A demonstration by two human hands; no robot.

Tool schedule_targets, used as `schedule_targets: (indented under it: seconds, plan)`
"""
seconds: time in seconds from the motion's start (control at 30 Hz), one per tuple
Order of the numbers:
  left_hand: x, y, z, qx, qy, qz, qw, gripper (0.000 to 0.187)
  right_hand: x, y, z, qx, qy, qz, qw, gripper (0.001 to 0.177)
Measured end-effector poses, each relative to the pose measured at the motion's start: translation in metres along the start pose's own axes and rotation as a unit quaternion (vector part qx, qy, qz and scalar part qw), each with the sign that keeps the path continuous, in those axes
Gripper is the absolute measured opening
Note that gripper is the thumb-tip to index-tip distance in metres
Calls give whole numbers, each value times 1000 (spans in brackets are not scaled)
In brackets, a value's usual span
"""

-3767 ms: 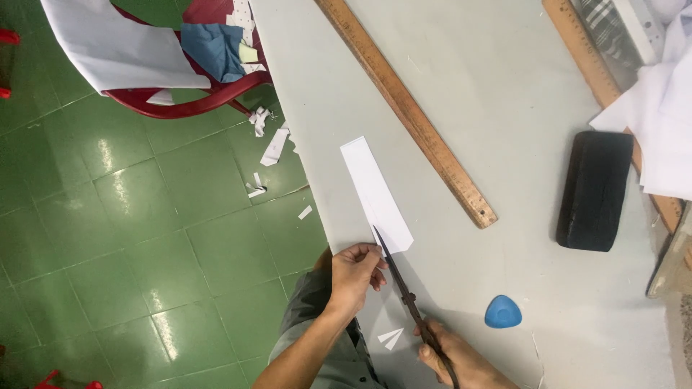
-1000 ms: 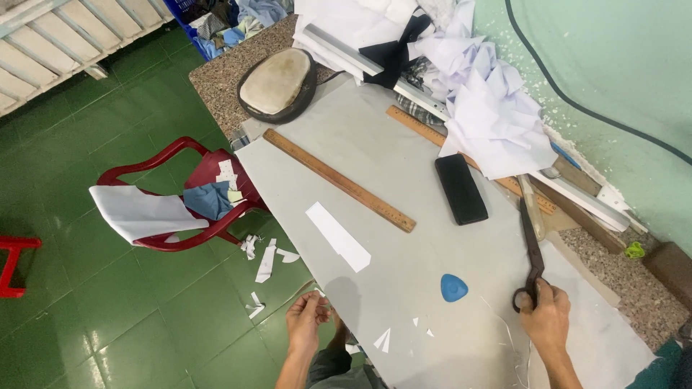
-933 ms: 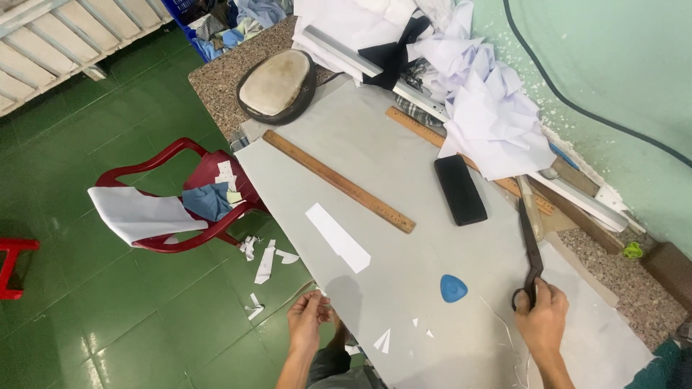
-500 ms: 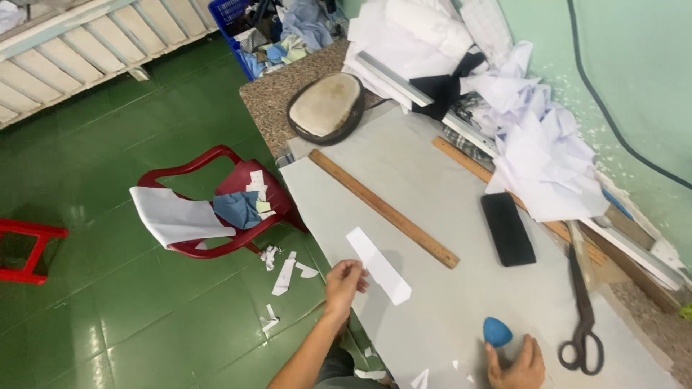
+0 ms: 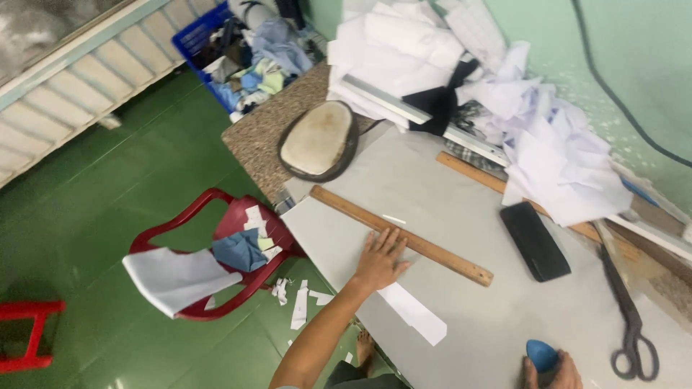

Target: The person uses a ruler and a blue marking tool to draw lines on a white paper pattern. They then use scissors to cut the paper along the marked lines, trimming it into a rectangular shape. Finally, the person uses an iron to press the cut paper on the table.

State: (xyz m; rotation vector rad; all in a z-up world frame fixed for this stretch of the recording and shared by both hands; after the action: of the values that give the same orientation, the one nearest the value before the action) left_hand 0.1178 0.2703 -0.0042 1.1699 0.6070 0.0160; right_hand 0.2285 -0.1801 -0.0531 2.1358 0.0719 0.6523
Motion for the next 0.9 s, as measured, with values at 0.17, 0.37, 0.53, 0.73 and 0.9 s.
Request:
schedule_targets:
  seconds: [0.17, 0.37, 0.53, 0.73, 0.9]
  plan:
    - [56, -16, -18, 30, -24, 184, 982, 75, 6, 18, -24, -59, 128, 5, 990, 72]
    - [62, 12, 1, 75, 70, 115, 988, 73, 10, 14, -17, -65, 75, -51, 994, 74]
    - [66, 2, -5, 89, 34, 240, 966, 67, 21, 19, -19, -52, 93, -38, 994, 77]
    - [55, 8, 11, 114, 5, 343, 933, 65, 67, 22, 30, 26, 16, -64, 998, 80]
    - [58, 1, 86, 155, 20, 394, 906, 68, 179, 33, 101, 50, -65, -8, 997, 85]
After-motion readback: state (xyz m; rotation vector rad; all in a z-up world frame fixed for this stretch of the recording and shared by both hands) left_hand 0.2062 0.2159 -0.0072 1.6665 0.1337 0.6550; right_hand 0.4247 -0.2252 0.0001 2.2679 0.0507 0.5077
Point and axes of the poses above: each hand's wrist, its own x-axis towards the middle knuckle, its own y-axis out of the back of the hand, z = x × y, the point moved 8 cm from there along x, towards the middle knuckle, and after that the axes turned 6 degrees about y, right-handed, at the moved point
